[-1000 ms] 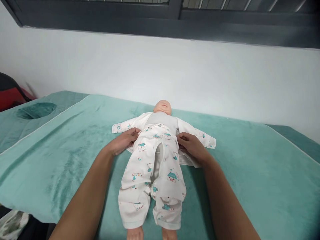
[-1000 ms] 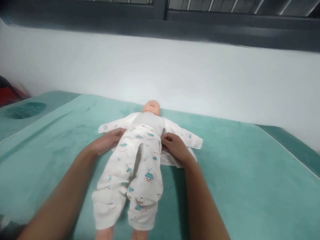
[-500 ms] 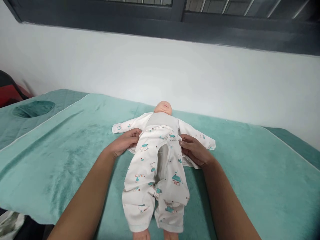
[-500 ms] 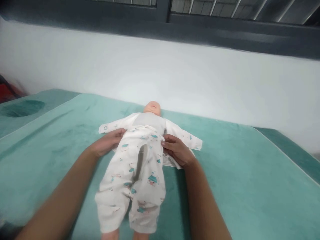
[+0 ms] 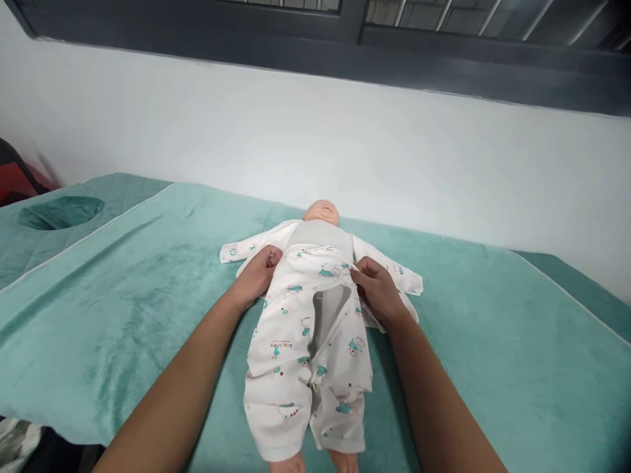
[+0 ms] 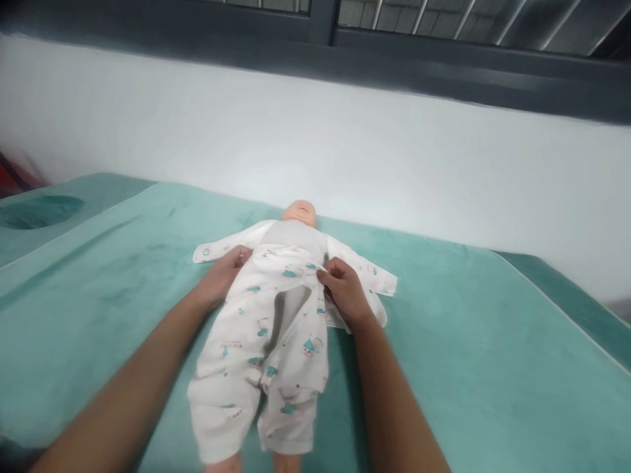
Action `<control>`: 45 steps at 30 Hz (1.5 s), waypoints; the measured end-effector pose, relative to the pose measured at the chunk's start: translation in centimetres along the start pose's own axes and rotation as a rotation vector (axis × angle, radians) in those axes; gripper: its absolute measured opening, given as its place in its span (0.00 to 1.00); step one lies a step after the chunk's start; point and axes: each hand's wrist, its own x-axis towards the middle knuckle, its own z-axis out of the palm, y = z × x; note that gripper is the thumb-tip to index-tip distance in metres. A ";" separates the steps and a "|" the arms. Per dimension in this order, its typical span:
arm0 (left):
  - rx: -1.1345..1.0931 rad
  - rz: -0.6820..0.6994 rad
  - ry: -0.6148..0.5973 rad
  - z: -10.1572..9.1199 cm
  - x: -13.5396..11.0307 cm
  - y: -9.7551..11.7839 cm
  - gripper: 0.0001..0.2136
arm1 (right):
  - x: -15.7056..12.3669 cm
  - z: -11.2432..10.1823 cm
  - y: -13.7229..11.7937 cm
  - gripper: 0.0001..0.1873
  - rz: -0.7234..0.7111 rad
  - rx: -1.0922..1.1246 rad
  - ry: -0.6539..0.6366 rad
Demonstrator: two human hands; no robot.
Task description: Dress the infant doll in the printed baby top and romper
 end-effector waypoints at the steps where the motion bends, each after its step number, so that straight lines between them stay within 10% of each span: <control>1: -0.014 0.009 0.001 0.1 0.1 -0.1 0.11 | 0.1 0.1 0.1 0.16 -0.012 -0.017 0.020; 11: -0.018 0.060 0.002 -0.1 0.5 -0.8 0.09 | 0.0 -0.3 0.2 0.10 0.046 -0.089 -0.019; 19: 0.220 0.461 0.096 -0.5 1.7 -1.8 0.08 | -0.1 -0.3 -0.7 0.14 -0.210 -0.197 0.001; 29: 0.730 0.542 -0.059 1.2 4.1 3.2 0.10 | 1.9 1.1 -2.7 0.09 -0.250 -0.305 -0.125; 45: 0.220 0.399 0.133 2.3 3.9 2.1 0.08 | 2.6 -2.4 -2.8 0.25 0.039 -0.213 -0.339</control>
